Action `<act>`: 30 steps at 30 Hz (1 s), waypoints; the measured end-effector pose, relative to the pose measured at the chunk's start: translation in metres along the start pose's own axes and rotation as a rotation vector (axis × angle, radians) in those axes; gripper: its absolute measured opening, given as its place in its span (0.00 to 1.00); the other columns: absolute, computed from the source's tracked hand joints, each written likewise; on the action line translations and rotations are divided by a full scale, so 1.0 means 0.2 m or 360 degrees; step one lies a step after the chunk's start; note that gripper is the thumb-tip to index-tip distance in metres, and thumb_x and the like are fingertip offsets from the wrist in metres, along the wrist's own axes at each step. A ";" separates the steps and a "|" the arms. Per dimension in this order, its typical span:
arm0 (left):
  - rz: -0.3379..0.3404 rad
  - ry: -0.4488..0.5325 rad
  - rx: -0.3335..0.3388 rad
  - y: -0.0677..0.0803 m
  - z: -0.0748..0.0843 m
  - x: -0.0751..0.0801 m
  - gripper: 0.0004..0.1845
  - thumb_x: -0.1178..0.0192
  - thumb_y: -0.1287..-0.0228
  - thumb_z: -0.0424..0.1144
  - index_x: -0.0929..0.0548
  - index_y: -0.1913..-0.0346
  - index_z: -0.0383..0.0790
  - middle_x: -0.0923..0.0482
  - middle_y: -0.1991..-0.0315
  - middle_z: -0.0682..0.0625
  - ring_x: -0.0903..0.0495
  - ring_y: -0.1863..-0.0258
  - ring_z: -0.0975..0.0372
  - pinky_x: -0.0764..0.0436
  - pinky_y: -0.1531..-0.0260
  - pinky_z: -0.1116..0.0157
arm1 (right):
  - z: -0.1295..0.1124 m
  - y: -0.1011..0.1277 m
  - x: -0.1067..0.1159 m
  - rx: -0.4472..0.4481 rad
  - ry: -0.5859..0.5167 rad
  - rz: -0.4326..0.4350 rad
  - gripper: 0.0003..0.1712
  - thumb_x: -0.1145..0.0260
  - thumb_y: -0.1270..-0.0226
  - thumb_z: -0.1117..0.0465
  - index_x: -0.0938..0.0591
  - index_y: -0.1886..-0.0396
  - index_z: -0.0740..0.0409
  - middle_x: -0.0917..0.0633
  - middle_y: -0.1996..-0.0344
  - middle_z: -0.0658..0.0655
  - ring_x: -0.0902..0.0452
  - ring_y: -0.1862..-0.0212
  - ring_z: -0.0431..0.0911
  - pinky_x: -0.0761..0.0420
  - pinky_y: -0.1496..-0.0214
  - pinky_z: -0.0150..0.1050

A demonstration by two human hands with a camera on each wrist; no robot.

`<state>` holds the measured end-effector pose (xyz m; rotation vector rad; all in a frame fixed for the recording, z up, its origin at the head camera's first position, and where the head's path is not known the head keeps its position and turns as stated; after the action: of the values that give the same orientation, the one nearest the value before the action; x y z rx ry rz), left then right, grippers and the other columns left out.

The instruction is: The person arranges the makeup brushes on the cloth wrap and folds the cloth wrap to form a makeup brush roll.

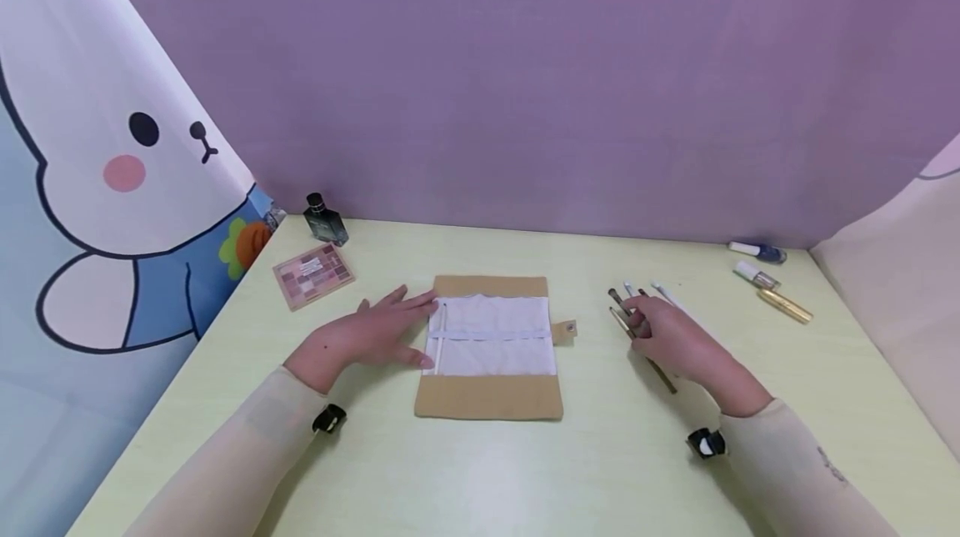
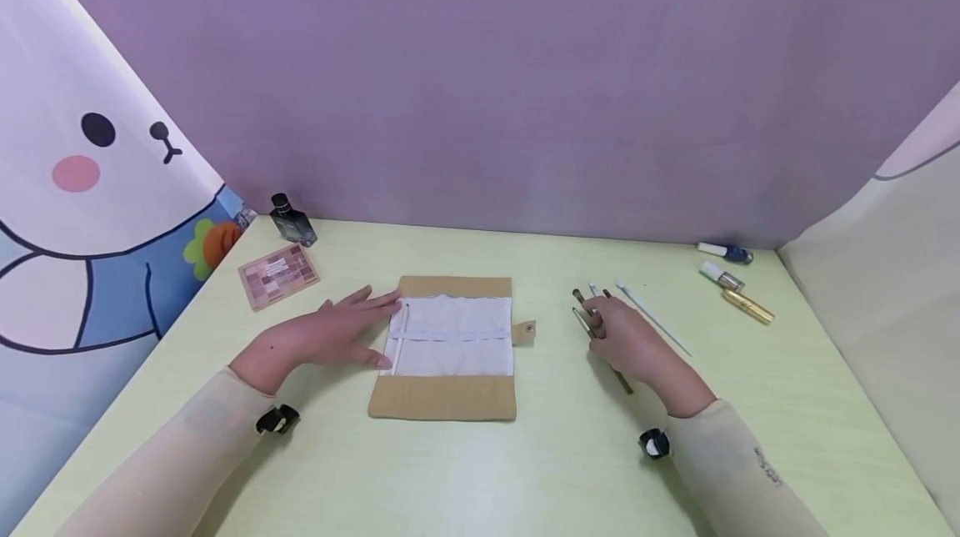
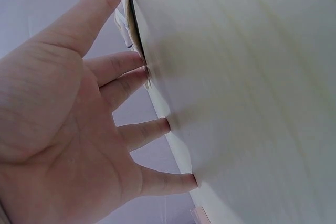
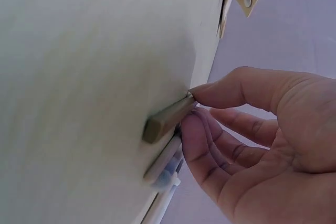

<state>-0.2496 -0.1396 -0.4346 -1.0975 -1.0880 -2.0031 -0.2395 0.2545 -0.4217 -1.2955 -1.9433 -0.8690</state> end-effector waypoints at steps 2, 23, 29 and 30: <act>-0.0003 0.0001 0.0003 0.00 0.00 0.00 0.54 0.30 0.34 0.64 0.45 0.13 0.50 0.56 0.10 0.53 0.60 0.11 0.36 0.54 0.26 0.17 | -0.01 0.00 0.00 0.0009 0.0039 0.0014 0.33 0.33 0.34 0.75 0.27 0.29 0.74 0.16 0.47 0.67 0.18 0.51 0.52 0.14 0.56 0.41; -0.0009 0.0019 -0.0007 0.01 0.01 0.00 0.54 0.30 0.34 0.63 0.44 0.13 0.49 0.56 0.10 0.53 0.61 0.11 0.36 0.54 0.26 0.17 | -0.04 -0.01 0.02 0.0055 0.0153 0.0068 0.27 0.32 0.34 0.72 0.20 0.35 0.74 0.17 0.59 0.60 0.26 0.59 0.47 0.22 0.62 0.37; -0.0013 0.0026 -0.0001 0.01 0.01 0.00 0.54 0.30 0.34 0.63 0.44 0.13 0.49 0.56 0.10 0.53 0.61 0.11 0.37 0.55 0.26 0.17 | -0.07 0.01 0.04 0.0031 0.0057 0.0070 0.30 0.33 0.34 0.72 0.23 0.33 0.76 0.16 0.56 0.63 0.21 0.60 0.47 0.19 0.67 0.34; -0.0012 0.0023 -0.0002 0.01 0.01 0.00 0.54 0.30 0.34 0.63 0.44 0.13 0.49 0.56 0.10 0.53 0.61 0.11 0.37 0.55 0.26 0.17 | -0.08 0.01 0.05 0.0030 0.0043 0.0075 0.30 0.33 0.35 0.72 0.23 0.32 0.76 0.16 0.55 0.64 0.19 0.59 0.48 0.18 0.66 0.35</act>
<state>-0.2482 -0.1390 -0.4335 -1.0793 -1.0854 -2.0146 -0.2375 0.2478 -0.4047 -1.3070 -1.8882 -0.8385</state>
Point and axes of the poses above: each hand's wrist, its own y-axis away from the middle knuckle, its own x-axis out of the back of the hand, z = x × y, the point moved 7 cm from there along -y, towards the middle knuckle
